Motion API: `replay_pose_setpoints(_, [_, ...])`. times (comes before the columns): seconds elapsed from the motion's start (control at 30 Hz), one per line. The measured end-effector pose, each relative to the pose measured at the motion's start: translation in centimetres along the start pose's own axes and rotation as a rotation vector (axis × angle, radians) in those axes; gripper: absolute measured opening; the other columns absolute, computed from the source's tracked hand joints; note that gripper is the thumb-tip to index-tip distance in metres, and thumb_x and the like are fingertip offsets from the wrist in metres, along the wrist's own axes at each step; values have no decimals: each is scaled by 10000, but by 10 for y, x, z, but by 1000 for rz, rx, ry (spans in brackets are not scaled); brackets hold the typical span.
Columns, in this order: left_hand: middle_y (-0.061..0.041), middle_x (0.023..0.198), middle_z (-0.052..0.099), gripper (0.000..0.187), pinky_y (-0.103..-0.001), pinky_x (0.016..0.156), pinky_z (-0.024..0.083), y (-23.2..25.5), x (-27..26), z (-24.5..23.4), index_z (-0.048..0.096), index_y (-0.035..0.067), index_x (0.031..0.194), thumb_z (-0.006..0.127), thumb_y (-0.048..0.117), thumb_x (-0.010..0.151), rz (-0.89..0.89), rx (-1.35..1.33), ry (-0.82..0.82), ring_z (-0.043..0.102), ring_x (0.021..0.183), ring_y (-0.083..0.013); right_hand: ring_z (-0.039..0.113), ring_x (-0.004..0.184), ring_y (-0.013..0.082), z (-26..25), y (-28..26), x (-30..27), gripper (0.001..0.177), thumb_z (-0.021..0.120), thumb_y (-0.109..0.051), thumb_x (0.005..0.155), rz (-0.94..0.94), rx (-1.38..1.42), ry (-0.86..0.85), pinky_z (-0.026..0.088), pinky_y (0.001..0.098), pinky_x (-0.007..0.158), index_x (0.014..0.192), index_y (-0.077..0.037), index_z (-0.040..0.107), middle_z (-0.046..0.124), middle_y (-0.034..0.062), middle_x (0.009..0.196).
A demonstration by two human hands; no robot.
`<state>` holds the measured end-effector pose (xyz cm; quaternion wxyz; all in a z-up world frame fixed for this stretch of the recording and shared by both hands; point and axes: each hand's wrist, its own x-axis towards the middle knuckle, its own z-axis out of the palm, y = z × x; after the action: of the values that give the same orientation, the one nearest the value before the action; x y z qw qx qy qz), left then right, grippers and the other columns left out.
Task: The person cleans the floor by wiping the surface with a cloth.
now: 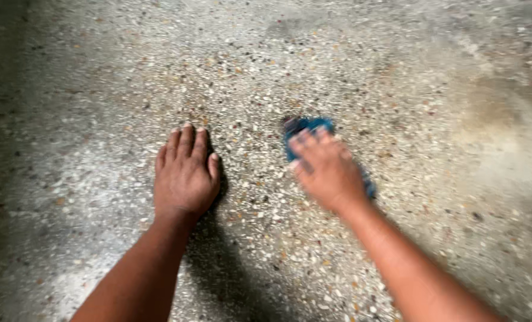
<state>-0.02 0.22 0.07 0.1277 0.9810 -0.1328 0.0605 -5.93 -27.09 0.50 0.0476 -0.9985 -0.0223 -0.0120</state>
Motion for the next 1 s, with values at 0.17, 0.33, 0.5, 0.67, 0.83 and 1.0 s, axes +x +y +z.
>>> replay_pose_setpoints(0.17, [-141,1657,210,650,-462,1216,117,0,3,1,256,136,1594,212,469,1037,-21,66,-116,170,1523,-314,305,1510,329,2,81,26,548,417,-520,1031,248,-32,80,232,547,1201,1526,-290,474,431,28,1610])
replay_pose_setpoints(0.33, [-132,1671,180,654,-451,1228,102,2,5,-1,221,156,1604,187,479,1036,-40,108,-168,145,1536,-302,306,1510,372,1,173,-6,559,415,-533,1058,396,-38,203,228,567,1195,1530,-247,508,447,53,1600])
replay_pose_setpoints(0.5, [-140,1663,195,656,-453,1225,106,2,3,-1,234,144,1601,202,468,1031,-32,81,-149,149,1533,-310,378,1476,433,6,195,-66,607,460,-526,1040,477,-75,340,305,517,1189,1512,-166,580,506,121,1586])
replay_pose_setpoints(0.67, [-142,1662,219,656,-460,1228,114,1,2,-3,267,137,1596,226,455,1024,-31,27,-116,156,1537,-316,355,1489,428,15,160,-106,629,438,-560,1035,520,-150,282,296,495,1196,1522,-181,558,480,111,1591])
replay_pose_setpoints(0.83, [-152,1663,219,647,-465,1228,110,1,2,-3,271,135,1595,224,445,1029,-28,-7,-117,159,1537,-320,304,1507,399,17,89,-125,645,376,-596,1025,469,-251,102,301,468,1175,1542,-224,474,421,67,1611])
replay_pose_setpoints(1.0, [-160,1658,223,651,-461,1229,104,0,2,-4,266,122,1596,215,444,1033,-16,0,-120,158,1536,-325,301,1471,378,6,1,-117,629,394,-568,996,27,-206,38,262,529,1172,1536,-249,449,427,79,1578])
